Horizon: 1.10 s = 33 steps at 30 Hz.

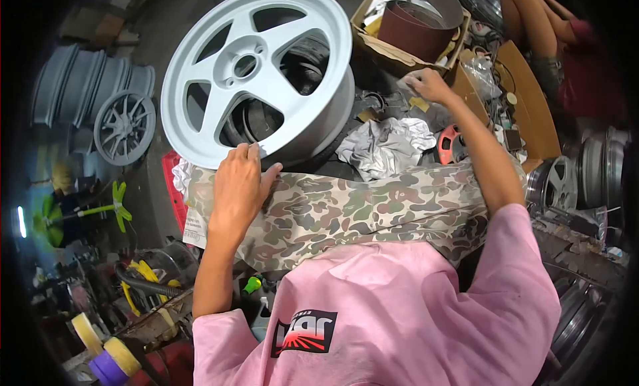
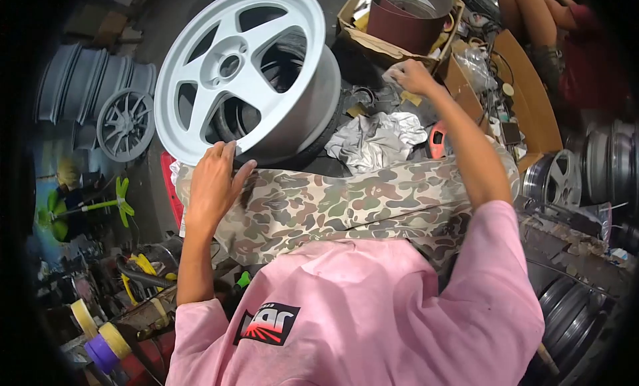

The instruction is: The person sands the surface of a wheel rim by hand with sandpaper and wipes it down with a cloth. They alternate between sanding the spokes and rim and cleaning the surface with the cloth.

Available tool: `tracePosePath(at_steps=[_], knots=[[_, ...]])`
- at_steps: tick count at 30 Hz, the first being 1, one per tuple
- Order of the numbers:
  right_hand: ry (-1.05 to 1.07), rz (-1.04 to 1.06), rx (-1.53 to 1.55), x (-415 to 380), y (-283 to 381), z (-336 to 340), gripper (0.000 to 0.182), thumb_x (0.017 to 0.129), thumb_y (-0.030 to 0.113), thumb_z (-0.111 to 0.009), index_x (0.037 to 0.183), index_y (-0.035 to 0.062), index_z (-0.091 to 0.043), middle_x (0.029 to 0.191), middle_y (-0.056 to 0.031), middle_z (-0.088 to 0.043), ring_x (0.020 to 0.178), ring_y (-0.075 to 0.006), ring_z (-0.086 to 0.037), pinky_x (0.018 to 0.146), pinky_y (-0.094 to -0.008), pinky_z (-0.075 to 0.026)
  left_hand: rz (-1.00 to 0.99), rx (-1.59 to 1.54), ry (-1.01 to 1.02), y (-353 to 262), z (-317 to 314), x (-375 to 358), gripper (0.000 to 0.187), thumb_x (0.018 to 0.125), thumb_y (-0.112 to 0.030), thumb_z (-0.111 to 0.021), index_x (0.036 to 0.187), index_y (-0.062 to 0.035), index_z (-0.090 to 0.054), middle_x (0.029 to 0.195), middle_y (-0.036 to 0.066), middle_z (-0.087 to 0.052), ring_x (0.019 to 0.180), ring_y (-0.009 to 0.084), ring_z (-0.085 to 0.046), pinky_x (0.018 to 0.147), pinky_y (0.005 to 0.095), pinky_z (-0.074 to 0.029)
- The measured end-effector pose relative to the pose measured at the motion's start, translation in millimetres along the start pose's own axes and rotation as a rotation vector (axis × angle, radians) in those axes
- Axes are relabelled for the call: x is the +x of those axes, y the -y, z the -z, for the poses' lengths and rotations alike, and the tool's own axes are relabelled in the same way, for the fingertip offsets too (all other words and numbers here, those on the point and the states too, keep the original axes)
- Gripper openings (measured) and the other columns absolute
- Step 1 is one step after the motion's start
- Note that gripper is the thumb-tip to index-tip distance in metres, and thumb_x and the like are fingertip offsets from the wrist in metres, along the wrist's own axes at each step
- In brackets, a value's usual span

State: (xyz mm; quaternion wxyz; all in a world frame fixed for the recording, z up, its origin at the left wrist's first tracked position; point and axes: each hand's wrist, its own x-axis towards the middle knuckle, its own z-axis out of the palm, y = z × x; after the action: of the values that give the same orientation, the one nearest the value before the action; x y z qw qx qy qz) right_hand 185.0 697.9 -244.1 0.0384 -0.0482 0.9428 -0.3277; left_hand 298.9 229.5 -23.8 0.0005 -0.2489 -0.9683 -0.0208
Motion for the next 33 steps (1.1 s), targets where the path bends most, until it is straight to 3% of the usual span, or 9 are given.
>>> tracePosePath(at_steps=[6, 8, 14, 18, 20, 24, 28, 30, 33], knots=[[-0.339, -0.284, -0.054, -16, -18, -85, 0.042, 0.094, 0.045, -0.070, 0.118, 0.0119, -0.078, 0.107, -0.0236, -0.074, 0.105, -0.0410, -0.071, 0.093, -0.0465, -0.055, 0.036, -0.049, 0.049, -35, -7, 49, 0.041, 0.096, -0.033, -0.073, 0.106, 0.0063, -0.071, 0.091, 0.022, -0.069, 0.080, 0.0388, -0.068, 0.075, 0.0482, -0.054], [0.280, -0.389, -0.283, -28, -12, -92, 0.056, 0.087, 0.047, -0.077, 0.128, 0.0098, -0.071, 0.126, -0.0253, -0.067, 0.119, -0.0430, -0.065, 0.102, -0.0464, -0.051, 0.050, -0.101, 0.047, -51, -7, 69, 0.039, 0.097, -0.033, -0.073, 0.106, 0.0050, -0.073, 0.091, 0.023, -0.071, 0.076, 0.0390, -0.069, 0.073, 0.0482, -0.054], [0.532, -0.201, -0.761, -72, 9, -130, 0.063, 0.079, 0.050, -0.083, 0.124, 0.0060, -0.072, 0.127, -0.0247, -0.067, 0.120, -0.0377, -0.065, 0.103, -0.0444, -0.053, -0.069, -0.499, -0.270, -76, -1, 93, 0.027, 0.097, -0.018, -0.073, 0.116, 0.0016, -0.075, 0.093, 0.019, -0.076, 0.081, 0.0313, -0.074, 0.072, 0.0361, -0.056], [0.612, -0.042, -0.509, -52, 26, -84, 0.049, 0.081, 0.045, -0.083, 0.108, 0.0042, -0.077, 0.108, -0.0198, -0.076, 0.101, -0.0375, -0.072, 0.093, -0.0440, -0.058, -0.164, -0.597, -0.242, -77, 7, 87, 0.022, 0.097, -0.013, -0.073, 0.112, 0.0030, -0.075, 0.093, 0.016, -0.077, 0.082, 0.0236, -0.073, 0.074, 0.0312, -0.056], [0.657, -0.042, -0.398, -58, 75, -16, 0.049, 0.083, 0.044, -0.083, 0.107, 0.0019, -0.077, 0.106, -0.0222, -0.076, 0.096, -0.0385, -0.072, 0.087, -0.0463, -0.057, -0.099, -0.854, 0.022, -78, 7, 84, 0.020, 0.099, -0.013, -0.072, 0.108, 0.0040, -0.077, 0.095, 0.013, -0.078, 0.083, 0.0170, -0.071, 0.077, 0.0294, -0.055], [0.349, 0.005, -0.099, -67, 104, 63, 0.042, 0.086, 0.041, -0.082, 0.097, -0.0004, -0.077, 0.085, -0.0222, -0.074, 0.080, -0.0404, -0.071, 0.073, -0.0455, -0.053, -0.074, -0.979, 0.191, -80, -13, 87, 0.029, 0.103, -0.024, -0.069, 0.108, 0.0032, -0.078, 0.100, 0.013, -0.079, 0.091, 0.0136, -0.069, 0.086, 0.0307, -0.053], [0.044, 0.047, -0.200, -81, 129, 89, 0.041, 0.085, 0.037, -0.083, 0.096, -0.0026, -0.077, 0.073, -0.0188, -0.070, 0.065, -0.0232, -0.063, 0.066, -0.0393, -0.051, -0.093, -1.023, 0.222, -81, -14, 90, 0.032, 0.104, -0.026, -0.068, 0.117, 0.0021, -0.075, 0.102, 0.011, -0.078, 0.093, 0.0125, -0.067, 0.089, 0.0306, -0.053], [0.423, -0.089, 0.183, -87, 171, 114, 0.037, 0.088, 0.033, -0.084, 0.101, -0.0012, -0.077, 0.080, -0.0054, -0.073, 0.072, -0.0092, -0.063, 0.067, -0.0304, -0.051, -0.116, -1.050, 0.201, -77, -13, 92, 0.033, 0.104, -0.026, -0.068, 0.120, 0.0019, -0.074, 0.104, 0.010, -0.078, 0.095, 0.0121, -0.067, 0.090, 0.0298, -0.053], [0.162, -0.083, 0.573, -77, 158, 100, 0.043, 0.096, 0.036, -0.077, 0.111, -0.0039, -0.075, 0.093, -0.0052, -0.076, 0.083, -0.0098, -0.063, 0.078, -0.0292, -0.052, -0.123, -1.072, 0.197, -71, -13, 89, 0.034, 0.105, -0.026, -0.068, 0.123, 0.0019, -0.073, 0.108, 0.009, -0.077, 0.099, 0.0117, -0.067, 0.092, 0.0284, -0.052]])
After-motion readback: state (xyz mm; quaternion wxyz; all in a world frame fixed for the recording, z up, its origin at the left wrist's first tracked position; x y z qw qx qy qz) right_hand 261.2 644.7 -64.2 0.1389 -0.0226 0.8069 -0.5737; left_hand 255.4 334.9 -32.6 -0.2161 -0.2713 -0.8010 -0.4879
